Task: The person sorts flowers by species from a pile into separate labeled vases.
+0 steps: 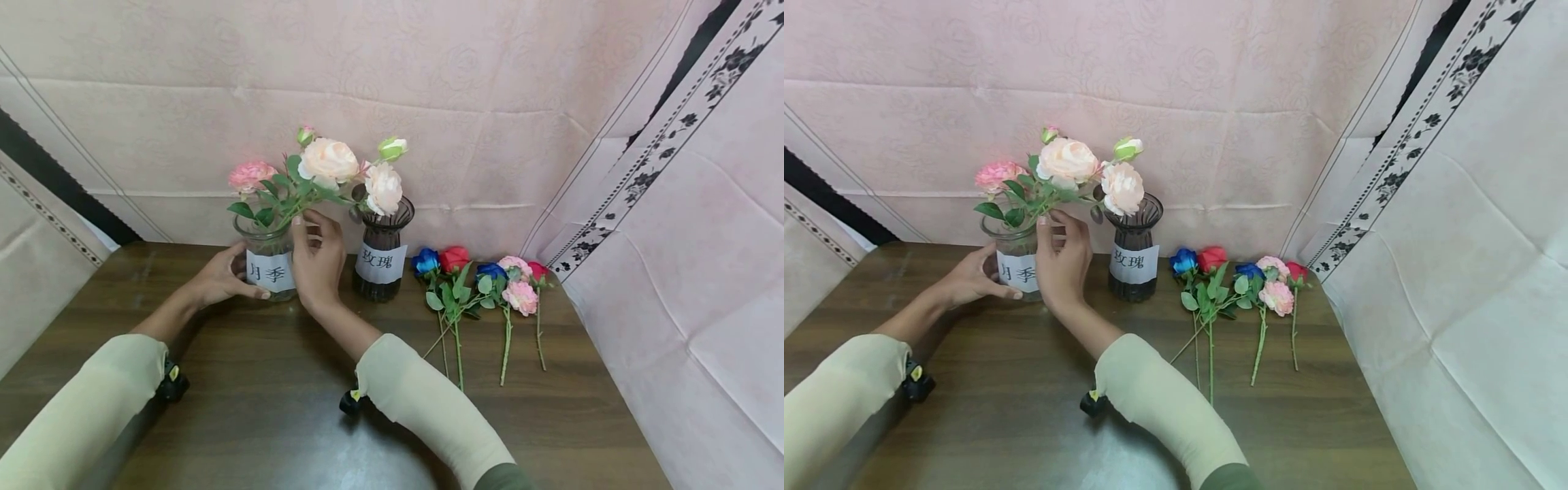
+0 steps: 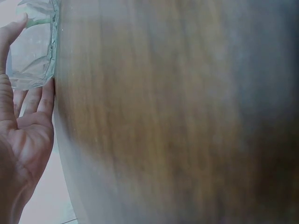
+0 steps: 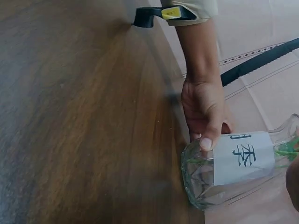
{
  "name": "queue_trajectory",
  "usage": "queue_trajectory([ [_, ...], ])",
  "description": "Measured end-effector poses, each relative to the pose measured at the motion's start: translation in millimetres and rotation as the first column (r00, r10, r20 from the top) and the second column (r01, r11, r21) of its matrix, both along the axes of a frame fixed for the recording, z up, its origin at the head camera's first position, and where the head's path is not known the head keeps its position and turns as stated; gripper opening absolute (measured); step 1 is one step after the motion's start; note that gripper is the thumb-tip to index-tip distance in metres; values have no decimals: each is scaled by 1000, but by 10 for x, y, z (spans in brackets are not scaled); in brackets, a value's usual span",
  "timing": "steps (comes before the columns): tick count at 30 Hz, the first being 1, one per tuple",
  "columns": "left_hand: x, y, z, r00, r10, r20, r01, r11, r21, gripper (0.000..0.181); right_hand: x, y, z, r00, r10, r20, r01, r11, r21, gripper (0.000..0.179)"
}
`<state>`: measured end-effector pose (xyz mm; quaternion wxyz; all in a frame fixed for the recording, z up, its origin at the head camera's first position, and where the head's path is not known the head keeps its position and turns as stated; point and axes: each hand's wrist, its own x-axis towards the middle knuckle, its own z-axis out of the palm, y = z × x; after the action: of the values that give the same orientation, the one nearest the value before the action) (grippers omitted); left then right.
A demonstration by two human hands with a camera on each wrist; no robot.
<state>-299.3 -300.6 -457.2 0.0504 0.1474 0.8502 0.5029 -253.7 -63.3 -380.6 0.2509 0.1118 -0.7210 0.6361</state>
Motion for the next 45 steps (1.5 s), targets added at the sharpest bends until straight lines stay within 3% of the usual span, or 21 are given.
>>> queue_trajectory([
  [2, -3, -6, -2, 1000, 0, -2, 0, 1000, 1, 117, 9, 11, -5, 1000, 21, -19, -21, 999, 28, 35],
  [5, -10, -10, -6, 1000, -1, -6, 1, 1000, 4, 116, 29, 24, 21, 998, 66, 21, -69, 986, 153, 44],
  [10, -8, -13, -13, 1000, -1, -8, 1, 1000, -6, 111, 97, 57, 31, 988, 120, 99, -148, 924, 352, 51],
  [19, -12, -13, 9, 1000, 3, -1, -3, 1000, -25, 117, 186, 290, -126, 963, 149, 223, -226, 898, 377, 51],
  [26, -6, -25, 23, 1000, 1, 6, 0, 1000, -29, 118, 191, 603, -236, 951, 167, 260, -282, 809, 515, 32],
  [30, 0, -40, 29, 1000, 7, 10, -6, 998, -58, 115, 222, 775, -254, 925, 190, 330, -344, 789, 509, 29],
  [36, -1, -52, 43, 1000, 7, 5, -7, 997, -80, 112, 252, 1002, -252, 866, 246, 435, -436, 797, 418, 30],
  [40, -1, -49, 45, 1000, 0, 8, 0, 997, -77, 113, 279, 1144, -260, 829, 276, 486, -485, 787, 381, 32],
  [45, -8, -43, 34, 1000, -26, 15, 27, 997, -67, 116, 340, 1301, -263, 797, 284, 532, -504, 798, 329, 39],
])
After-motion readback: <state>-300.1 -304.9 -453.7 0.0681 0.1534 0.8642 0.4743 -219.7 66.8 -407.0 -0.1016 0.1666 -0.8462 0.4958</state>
